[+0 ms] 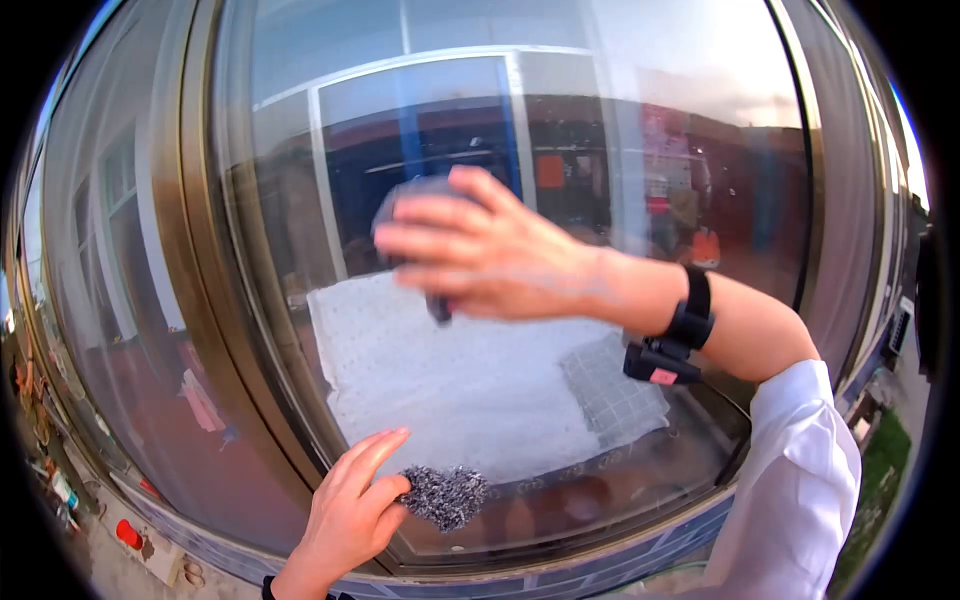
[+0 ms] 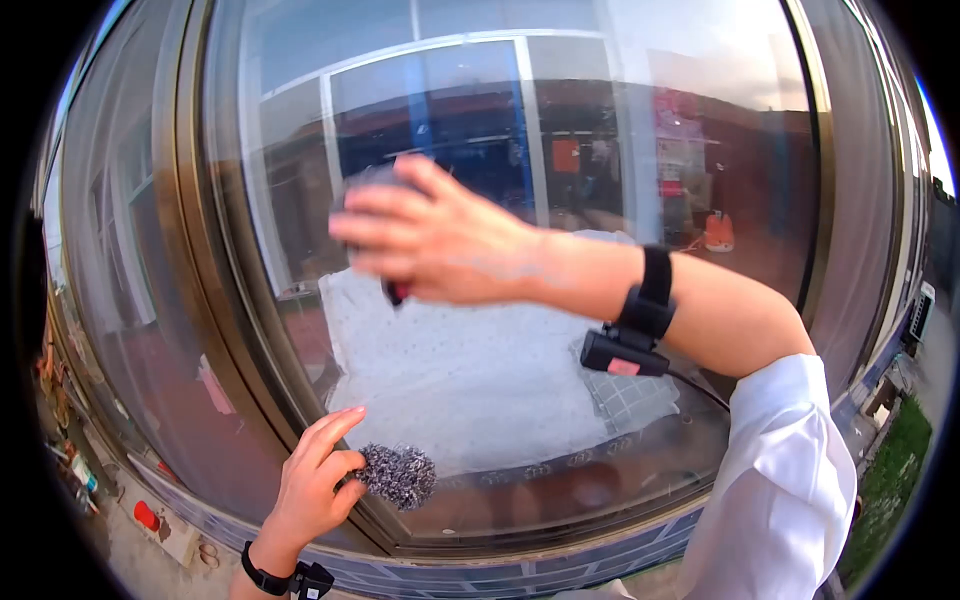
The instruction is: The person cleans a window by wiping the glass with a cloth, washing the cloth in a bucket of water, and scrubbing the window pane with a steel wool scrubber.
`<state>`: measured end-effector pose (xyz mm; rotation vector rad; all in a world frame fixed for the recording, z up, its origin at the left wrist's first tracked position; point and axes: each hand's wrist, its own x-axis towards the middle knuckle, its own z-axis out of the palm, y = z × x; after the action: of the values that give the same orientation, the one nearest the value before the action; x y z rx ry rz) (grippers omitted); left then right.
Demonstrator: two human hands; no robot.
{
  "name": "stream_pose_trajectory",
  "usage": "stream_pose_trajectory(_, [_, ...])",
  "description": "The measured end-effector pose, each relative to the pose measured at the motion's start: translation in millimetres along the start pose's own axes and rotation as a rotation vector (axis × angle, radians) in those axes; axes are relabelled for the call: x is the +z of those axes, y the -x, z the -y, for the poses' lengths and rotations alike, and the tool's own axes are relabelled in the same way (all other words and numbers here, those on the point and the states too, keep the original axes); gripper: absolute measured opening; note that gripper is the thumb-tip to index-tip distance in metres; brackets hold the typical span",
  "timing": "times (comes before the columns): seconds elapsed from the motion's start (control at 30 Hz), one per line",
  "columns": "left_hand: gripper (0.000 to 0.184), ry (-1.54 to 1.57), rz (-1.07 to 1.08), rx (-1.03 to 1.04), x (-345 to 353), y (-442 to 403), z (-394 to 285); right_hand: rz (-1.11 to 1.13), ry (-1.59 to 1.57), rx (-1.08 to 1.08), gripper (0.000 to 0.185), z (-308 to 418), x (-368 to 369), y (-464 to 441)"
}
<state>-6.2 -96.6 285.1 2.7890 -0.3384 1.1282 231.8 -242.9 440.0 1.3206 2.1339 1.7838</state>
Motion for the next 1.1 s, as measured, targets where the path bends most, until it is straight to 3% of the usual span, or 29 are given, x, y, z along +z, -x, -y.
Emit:
stream_pose_trajectory(0.07, [0.027,0.000,0.041,0.061,3,2,-6,0.178,-0.211,-0.261,0.032,65,9,61])
stream_pose_trajectory(0.13, [0.024,-0.024,0.032,-0.025,5,4,-16,0.302,-0.283,-0.403,0.035,86,-1,106])
stream_pose_trajectory(0.2, [0.024,-0.040,0.047,-0.003,5,7,-19,0.172,-0.193,-0.245,0.038,55,-25,126])
stream_pose_trajectory(0.23, [0.024,-0.057,0.041,-0.028,6,5,-18,0.182,-0.089,-0.045,0.043,28,-54,124])
stream_pose_trajectory(0.3, [0.026,-0.085,0.044,0.019,1,4,-15,-0.006,0.198,0.429,0.050,-36,-101,148])
stream_pose_trajectory(0.4, [0.024,-0.040,0.014,0.016,2,2,-23,-0.443,0.682,0.908,0.044,-120,-137,251])
stream_pose_trajectory(0.47, [0.022,-0.028,-0.019,0.002,2,-1,-28,-0.481,0.861,1.222,0.044,-133,-146,315])
stream_pose_trajectory(0.53, [0.033,-0.143,-0.023,0.134,3,-13,-26,-0.511,0.899,1.480,0.044,-115,-137,337])
stream_pose_trajectory(0.63, [0.025,-0.050,0.001,0.147,8,-44,-37,-0.423,0.661,1.113,0.050,-21,-99,279])
stream_pose_trajectory(0.7, [0.025,-0.022,0.047,0.218,18,-78,-50,-0.120,0.310,0.865,0.054,58,-78,234])
stream_pose_trajectory(0.73, [0.026,0.002,0.081,0.276,23,-88,-56,-0.006,0.174,0.643,0.052,92,-62,226])
stream_pose_trajectory(0.8, [0.026,0.006,0.115,0.290,33,-100,-67,0.112,0.075,0.287,0.053,124,-47,229])
stream_pose_trajectory(0.87, [0.026,0.008,0.122,0.309,32,-100,-66,0.100,0.087,0.314,0.053,96,-57,250])
stream_pose_trajectory(0.9, [0.026,-0.007,0.131,0.274,33,-90,-64,0.108,0.128,0.483,0.049,69,-82,253])
stream_pose_trajectory(1.0, [0.026,-0.040,0.172,0.233,37,-82,-62,-0.286,0.430,0.880,0.045,-34,-130,261])
stream_pose_trajectory(1.1, [0.026,-0.067,0.226,0.211,38,-76,-66,-0.318,0.489,0.847,0.045,-47,-125,252])
